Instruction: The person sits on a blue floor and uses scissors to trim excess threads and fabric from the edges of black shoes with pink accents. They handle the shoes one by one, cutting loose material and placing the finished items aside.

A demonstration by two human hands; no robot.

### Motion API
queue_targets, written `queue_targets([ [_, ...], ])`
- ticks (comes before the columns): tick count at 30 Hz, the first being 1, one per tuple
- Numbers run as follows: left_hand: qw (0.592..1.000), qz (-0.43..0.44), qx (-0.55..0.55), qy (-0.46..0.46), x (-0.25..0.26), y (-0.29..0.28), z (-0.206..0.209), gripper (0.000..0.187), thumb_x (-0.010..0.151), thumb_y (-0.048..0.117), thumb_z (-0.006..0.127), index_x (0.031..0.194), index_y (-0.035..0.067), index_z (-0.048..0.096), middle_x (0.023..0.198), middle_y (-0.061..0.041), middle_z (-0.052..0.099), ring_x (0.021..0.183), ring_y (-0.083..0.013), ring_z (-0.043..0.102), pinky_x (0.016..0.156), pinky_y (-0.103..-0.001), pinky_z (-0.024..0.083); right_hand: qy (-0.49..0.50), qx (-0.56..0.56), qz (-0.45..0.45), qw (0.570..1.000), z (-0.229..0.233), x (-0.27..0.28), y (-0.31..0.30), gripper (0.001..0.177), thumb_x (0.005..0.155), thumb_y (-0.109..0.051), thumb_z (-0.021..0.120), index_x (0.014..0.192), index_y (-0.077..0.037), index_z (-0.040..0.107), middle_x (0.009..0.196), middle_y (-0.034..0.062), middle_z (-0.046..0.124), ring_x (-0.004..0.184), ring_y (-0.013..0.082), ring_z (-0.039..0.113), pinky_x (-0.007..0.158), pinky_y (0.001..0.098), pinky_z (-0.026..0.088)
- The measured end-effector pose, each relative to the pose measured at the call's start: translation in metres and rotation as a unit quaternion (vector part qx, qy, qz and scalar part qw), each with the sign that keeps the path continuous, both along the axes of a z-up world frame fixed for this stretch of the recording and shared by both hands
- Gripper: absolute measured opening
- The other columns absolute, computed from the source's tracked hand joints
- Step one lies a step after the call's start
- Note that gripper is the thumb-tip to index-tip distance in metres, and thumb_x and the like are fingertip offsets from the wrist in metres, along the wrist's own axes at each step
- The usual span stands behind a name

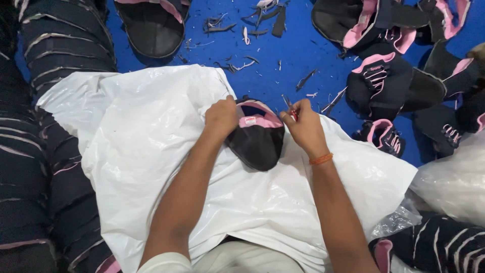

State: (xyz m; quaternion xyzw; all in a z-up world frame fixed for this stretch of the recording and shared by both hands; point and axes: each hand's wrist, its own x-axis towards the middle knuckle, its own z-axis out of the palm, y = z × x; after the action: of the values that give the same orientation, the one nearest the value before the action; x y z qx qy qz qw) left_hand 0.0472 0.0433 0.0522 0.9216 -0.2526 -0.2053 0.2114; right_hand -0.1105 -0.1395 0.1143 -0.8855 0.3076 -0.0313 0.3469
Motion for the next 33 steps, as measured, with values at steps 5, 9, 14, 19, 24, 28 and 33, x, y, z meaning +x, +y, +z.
queue_targets([
  [5, 0.97, 0.051, -0.237, 0.004, 0.006, -0.01, 0.001, 0.031, 0.089, 0.004, 0.06, 0.118, -0.001, 0.066, 0.11, -0.024, 0.069, 0.106, -0.0406, 0.066, 0.095, -0.048, 0.052, -0.085, -0.001, -0.049, 0.995, 0.025, -0.005, 0.0, 0.043, 0.086, -0.028, 0.084, 0.105, 0.0, 0.056, 0.088, 0.0149, 0.07, 0.08, 0.0269, 0.069, 0.074, 0.037, 0.053],
  [9, 0.923, 0.056, -0.379, 0.043, -0.008, 0.004, 0.082, 0.044, 0.08, -0.002, 0.063, 0.124, 0.003, 0.067, 0.111, -0.016, 0.068, 0.106, -0.0324, 0.067, 0.094, -0.041, 0.054, -0.185, -0.012, -0.032, 0.982, 0.054, -0.003, -0.002, 0.052, 0.08, -0.023, 0.089, 0.11, 0.003, 0.055, 0.094, 0.0156, 0.07, 0.085, 0.0228, 0.066, 0.077, 0.0347, 0.053],
  [14, 0.891, 0.013, -0.441, 0.112, -0.016, 0.015, 0.1, 0.068, 0.075, -0.009, 0.07, 0.14, 0.008, 0.06, 0.126, -0.011, 0.064, 0.122, -0.0246, 0.062, 0.105, -0.034, 0.049, -0.141, 0.098, -0.005, 0.985, 0.052, -0.009, -0.006, 0.039, 0.081, -0.007, 0.081, 0.115, 0.0, 0.062, 0.092, 0.0075, 0.073, 0.086, 0.0096, 0.066, 0.077, 0.026, 0.053],
  [19, 0.871, -0.06, -0.452, 0.183, -0.022, 0.015, 0.121, 0.095, 0.07, -0.014, 0.064, 0.157, 0.013, 0.037, 0.149, -0.015, 0.048, 0.136, -0.0272, 0.051, 0.112, -0.035, 0.045, -0.197, 0.098, -0.023, 0.975, 0.046, -0.012, -0.012, 0.033, 0.086, 0.002, 0.075, 0.116, 0.001, 0.063, 0.099, 0.0053, 0.071, 0.093, 0.0077, 0.063, 0.083, 0.0233, 0.052],
  [24, 0.838, -0.04, -0.528, 0.134, -0.031, 0.011, 0.104, 0.099, 0.075, -0.012, 0.068, 0.16, 0.02, 0.028, 0.159, -0.014, 0.03, 0.13, -0.024, 0.056, 0.107, -0.035, 0.053, -0.247, 0.152, -0.048, 0.956, 0.048, -0.01, -0.013, 0.028, 0.091, 0.005, 0.071, 0.117, 0.002, 0.062, 0.106, 0.0027, 0.07, 0.098, 0.0062, 0.061, 0.088, 0.0221, 0.051],
  [28, 0.837, -0.103, -0.529, -0.096, -0.032, 0.013, 0.102, 0.061, 0.089, -0.008, 0.076, 0.14, 0.018, 0.054, 0.165, -0.013, 0.022, 0.123, -0.0234, 0.06, 0.103, -0.034, 0.057, -0.259, 0.19, -0.063, 0.945, 0.047, -0.01, -0.013, 0.025, 0.093, 0.006, 0.071, 0.116, 0.001, 0.061, 0.106, 0.0013, 0.068, 0.097, 0.0061, 0.061, 0.087, 0.022, 0.051],
  [33, 0.878, -0.133, -0.425, -0.177, -0.032, 0.007, 0.116, 0.026, 0.089, -0.001, 0.08, 0.112, 0.007, 0.072, 0.16, -0.021, 0.029, 0.117, -0.0341, 0.066, 0.094, -0.038, 0.058, -0.279, 0.224, -0.045, 0.933, 0.051, -0.011, -0.008, 0.026, 0.092, 0.008, 0.07, 0.115, 0.001, 0.06, 0.109, 0.0017, 0.067, 0.101, 0.007, 0.062, 0.09, 0.0237, 0.054],
])
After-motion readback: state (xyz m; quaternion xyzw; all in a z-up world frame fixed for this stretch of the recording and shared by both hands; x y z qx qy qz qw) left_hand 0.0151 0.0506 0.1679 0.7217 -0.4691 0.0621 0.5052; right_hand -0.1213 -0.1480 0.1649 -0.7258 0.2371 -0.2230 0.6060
